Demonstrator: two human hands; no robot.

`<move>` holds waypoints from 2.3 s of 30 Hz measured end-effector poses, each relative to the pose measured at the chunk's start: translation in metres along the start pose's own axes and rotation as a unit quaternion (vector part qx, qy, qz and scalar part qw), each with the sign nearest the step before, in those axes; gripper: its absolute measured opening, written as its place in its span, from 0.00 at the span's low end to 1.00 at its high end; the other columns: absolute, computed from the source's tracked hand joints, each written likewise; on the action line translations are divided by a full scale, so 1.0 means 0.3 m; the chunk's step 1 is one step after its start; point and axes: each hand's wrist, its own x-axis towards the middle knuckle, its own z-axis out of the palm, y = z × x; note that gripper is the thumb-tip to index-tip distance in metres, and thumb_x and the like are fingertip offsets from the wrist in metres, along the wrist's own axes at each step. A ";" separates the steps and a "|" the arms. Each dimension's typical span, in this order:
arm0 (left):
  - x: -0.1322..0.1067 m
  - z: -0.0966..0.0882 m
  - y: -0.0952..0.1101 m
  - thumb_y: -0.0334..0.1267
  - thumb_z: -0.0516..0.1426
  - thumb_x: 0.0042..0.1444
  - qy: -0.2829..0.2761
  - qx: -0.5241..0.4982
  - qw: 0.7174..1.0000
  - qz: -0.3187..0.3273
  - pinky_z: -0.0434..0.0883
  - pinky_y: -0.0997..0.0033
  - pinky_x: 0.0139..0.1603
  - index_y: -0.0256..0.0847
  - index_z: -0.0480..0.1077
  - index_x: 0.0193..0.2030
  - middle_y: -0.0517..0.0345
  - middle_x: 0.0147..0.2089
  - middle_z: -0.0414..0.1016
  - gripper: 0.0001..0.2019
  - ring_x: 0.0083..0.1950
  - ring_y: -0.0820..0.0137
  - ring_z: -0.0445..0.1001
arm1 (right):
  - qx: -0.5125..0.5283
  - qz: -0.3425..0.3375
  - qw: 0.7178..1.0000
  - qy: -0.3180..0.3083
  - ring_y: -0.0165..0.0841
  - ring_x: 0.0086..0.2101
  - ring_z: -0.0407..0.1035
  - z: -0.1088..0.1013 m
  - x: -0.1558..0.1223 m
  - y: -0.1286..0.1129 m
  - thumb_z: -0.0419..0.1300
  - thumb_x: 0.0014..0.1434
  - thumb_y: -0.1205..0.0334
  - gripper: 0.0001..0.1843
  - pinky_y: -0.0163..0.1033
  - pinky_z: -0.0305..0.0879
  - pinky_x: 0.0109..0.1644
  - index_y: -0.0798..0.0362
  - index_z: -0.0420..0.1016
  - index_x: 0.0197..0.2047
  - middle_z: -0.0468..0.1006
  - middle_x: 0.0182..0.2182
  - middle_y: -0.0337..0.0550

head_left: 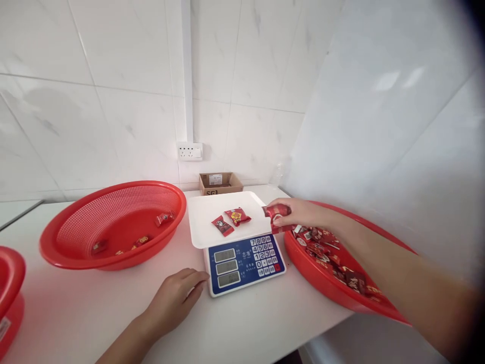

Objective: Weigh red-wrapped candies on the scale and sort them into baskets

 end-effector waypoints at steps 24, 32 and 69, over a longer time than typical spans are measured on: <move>-0.005 -0.007 0.005 0.33 0.45 0.59 -0.017 -0.001 1.000 0.001 0.69 0.74 0.34 0.46 0.68 0.44 0.58 0.36 0.75 0.13 0.36 0.71 0.73 | 0.440 0.042 0.885 0.148 0.31 0.32 0.73 0.122 0.172 -0.093 0.53 0.59 0.61 0.02 0.41 0.70 0.40 0.49 0.63 0.36 0.76 0.32 0.40; -0.003 -0.012 0.009 0.34 0.44 0.60 -0.015 0.011 1.000 0.001 0.69 0.74 0.34 0.46 0.69 0.45 0.58 0.35 0.74 0.14 0.35 0.70 0.73 | 0.388 0.066 0.904 0.169 0.33 0.50 0.64 0.151 0.201 -0.103 0.53 0.58 0.55 0.07 0.48 0.61 0.52 0.48 0.62 0.36 0.72 0.47 0.39; -0.009 0.005 -0.007 0.33 0.46 0.60 -0.034 0.019 0.999 0.014 0.68 0.73 0.39 0.45 0.67 0.48 0.58 0.38 0.74 0.13 0.38 0.71 0.72 | -0.253 -0.055 0.962 0.090 0.49 0.49 0.65 0.316 0.114 -0.138 0.51 0.58 0.60 0.26 0.48 0.62 0.48 0.48 0.59 0.61 0.67 0.54 0.50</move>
